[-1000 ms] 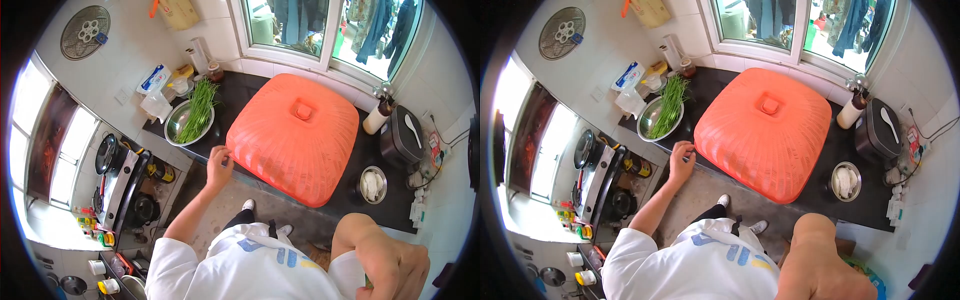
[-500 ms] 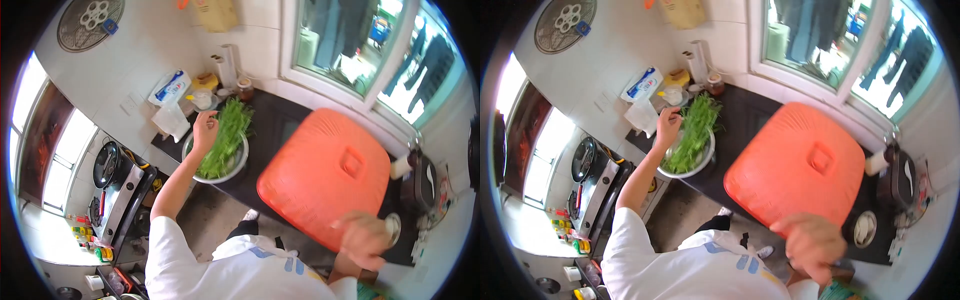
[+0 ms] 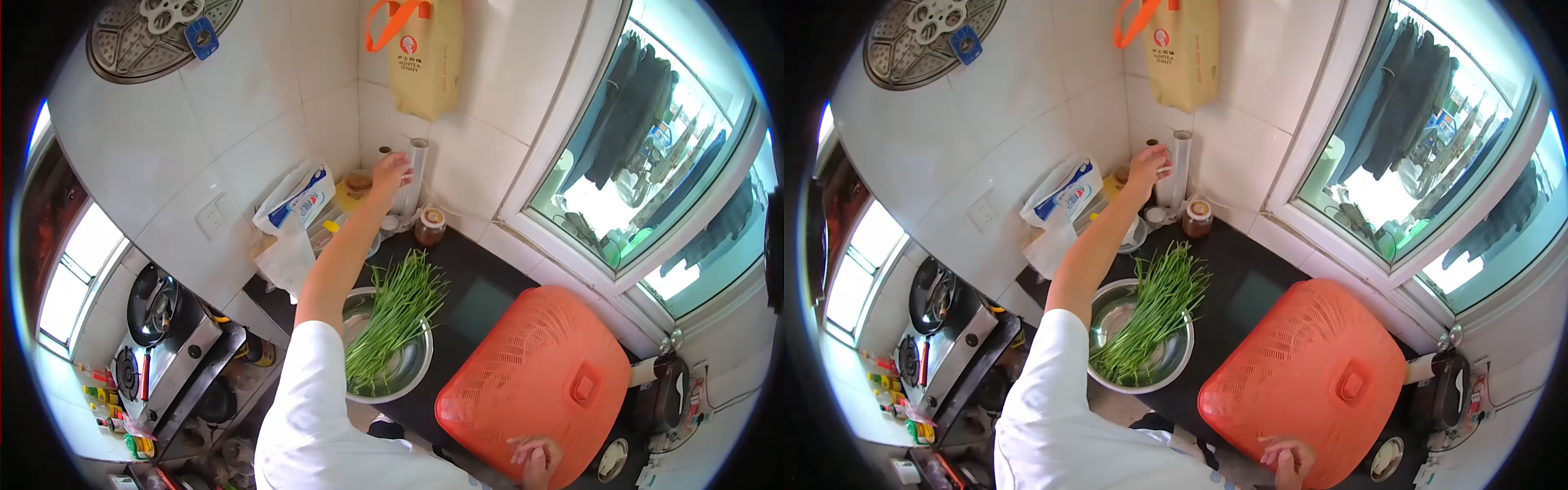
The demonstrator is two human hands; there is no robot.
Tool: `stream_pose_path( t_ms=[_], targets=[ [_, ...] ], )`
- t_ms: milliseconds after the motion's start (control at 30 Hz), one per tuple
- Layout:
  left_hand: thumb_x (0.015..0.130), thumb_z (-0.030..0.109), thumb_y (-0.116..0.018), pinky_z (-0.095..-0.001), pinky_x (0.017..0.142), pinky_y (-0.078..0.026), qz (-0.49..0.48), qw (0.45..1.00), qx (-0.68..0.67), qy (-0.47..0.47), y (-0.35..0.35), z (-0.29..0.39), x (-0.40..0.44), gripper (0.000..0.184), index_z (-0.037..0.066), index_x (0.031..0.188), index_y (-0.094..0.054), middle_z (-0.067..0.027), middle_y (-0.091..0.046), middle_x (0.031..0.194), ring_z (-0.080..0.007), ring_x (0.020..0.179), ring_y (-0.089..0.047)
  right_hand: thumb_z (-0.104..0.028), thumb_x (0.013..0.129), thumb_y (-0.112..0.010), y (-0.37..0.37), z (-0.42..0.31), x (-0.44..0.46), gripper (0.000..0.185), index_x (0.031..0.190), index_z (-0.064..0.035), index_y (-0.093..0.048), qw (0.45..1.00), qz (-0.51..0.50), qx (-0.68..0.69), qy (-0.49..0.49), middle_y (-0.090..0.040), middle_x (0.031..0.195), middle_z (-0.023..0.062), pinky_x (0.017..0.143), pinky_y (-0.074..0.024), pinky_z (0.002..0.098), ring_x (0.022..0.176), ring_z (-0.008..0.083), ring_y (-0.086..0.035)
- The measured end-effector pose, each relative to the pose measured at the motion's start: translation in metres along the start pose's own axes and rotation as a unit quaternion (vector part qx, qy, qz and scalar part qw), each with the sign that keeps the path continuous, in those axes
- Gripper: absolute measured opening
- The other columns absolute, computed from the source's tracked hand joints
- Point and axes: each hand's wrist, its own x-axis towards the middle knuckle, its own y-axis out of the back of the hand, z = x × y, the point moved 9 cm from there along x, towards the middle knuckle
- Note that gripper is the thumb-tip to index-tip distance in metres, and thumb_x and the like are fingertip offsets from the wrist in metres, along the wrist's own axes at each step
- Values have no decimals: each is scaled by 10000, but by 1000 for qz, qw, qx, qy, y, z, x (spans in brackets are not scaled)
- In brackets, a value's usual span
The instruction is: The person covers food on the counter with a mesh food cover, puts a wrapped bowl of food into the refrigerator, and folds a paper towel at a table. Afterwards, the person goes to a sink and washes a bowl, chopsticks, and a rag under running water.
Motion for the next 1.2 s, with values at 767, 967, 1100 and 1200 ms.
stream_pose_path(
  t_ms=[767,967,1100,1200],
  targets=[
    [846,95,-508,-254,604,-455,-67,909,-411,28,-55,-22,130,195,80,1040,-516,-10,-532,809,-109,668,-488,-115,863,-475,0,6,45,218,718,29,-553,989,92,-115,-21,-514,634,55,544,-406,279,557,128,-463],
    [827,157,-581,-246,576,-438,-84,921,-378,53,-61,-25,137,90,100,884,-539,25,-493,702,-92,603,-466,-130,876,-464,4,16,45,234,706,11,-543,981,113,-139,-74,-522,661,53,563,-405,278,585,127,-464],
    [824,131,-580,-254,576,-430,-124,915,-382,33,-73,-9,130,51,109,829,-535,24,-487,674,-90,583,-450,-126,877,-475,6,23,47,226,700,0,-535,985,112,-115,-69,-525,669,49,559,-390,263,599,120,-463],
    [817,94,-577,-261,581,-428,-134,919,-371,2,-72,-11,135,37,110,843,-556,22,-507,699,-91,590,-453,-124,881,-480,8,25,45,225,699,-2,-532,982,121,-117,-90,-525,668,46,551,-385,256,594,116,-458]
  ],
)
